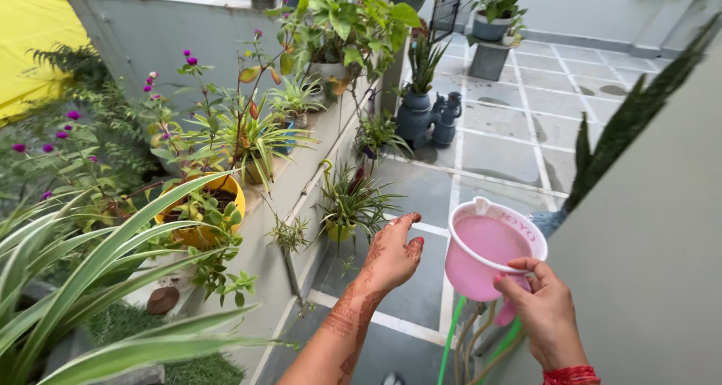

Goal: The person waters several potted plants on a balcony using a pink plastic pitcher. They pour water into the soil of various plants, refill the pitcher from a blue bucket, and move between different locations on the balcony to reach different pots.

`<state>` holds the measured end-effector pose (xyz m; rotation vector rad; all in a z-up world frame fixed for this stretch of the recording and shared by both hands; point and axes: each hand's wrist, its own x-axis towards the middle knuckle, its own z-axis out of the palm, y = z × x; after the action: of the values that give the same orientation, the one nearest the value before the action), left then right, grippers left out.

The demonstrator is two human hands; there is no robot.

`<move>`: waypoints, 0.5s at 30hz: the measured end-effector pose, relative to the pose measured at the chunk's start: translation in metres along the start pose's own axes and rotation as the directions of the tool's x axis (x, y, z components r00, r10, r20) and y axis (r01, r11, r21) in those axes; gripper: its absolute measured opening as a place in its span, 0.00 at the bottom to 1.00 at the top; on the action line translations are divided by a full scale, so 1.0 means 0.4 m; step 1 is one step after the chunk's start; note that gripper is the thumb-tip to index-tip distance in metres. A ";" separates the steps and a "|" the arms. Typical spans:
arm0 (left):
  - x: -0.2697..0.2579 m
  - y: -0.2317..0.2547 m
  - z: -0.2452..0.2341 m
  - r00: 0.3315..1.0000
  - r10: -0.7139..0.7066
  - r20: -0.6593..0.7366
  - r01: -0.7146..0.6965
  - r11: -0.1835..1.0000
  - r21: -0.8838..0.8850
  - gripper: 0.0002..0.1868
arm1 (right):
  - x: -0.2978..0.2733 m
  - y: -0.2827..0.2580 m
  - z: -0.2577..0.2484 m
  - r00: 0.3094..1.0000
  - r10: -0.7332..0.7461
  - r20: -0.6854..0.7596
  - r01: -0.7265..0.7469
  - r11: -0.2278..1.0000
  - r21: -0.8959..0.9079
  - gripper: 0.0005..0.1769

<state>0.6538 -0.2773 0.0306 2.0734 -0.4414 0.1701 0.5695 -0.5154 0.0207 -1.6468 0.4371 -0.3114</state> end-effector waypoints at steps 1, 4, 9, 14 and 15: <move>0.025 -0.014 0.005 1.000 -0.014 0.001 0.014 1.000 0.017 0.24 | 0.028 0.004 0.011 1.000 -0.003 0.008 0.003 1.000 0.010 0.21; 0.111 -0.063 0.019 0.999 0.005 -0.032 -0.004 1.000 0.028 0.24 | 0.129 0.014 0.054 1.000 -0.012 0.027 0.012 1.000 -0.010 0.21; 0.320 -0.165 0.064 0.997 0.057 -0.057 -0.054 0.997 0.058 0.25 | 0.370 0.046 0.147 0.998 -0.032 0.061 0.031 0.999 0.011 0.21; 0.576 -0.227 0.148 0.999 -0.006 -0.041 0.007 1.000 0.029 0.25 | 0.659 0.085 0.184 0.993 -0.001 0.118 -0.004 0.999 0.039 0.19; 0.616 -0.226 0.168 0.999 -0.010 -0.037 0.012 0.999 0.035 0.24 | 0.702 0.089 0.182 0.990 -0.010 0.138 0.007 1.000 0.025 0.19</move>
<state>0.9118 -0.3523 -0.0038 2.1030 -0.4071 0.2109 0.8479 -0.5821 -0.0377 -1.6350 0.3205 -0.2063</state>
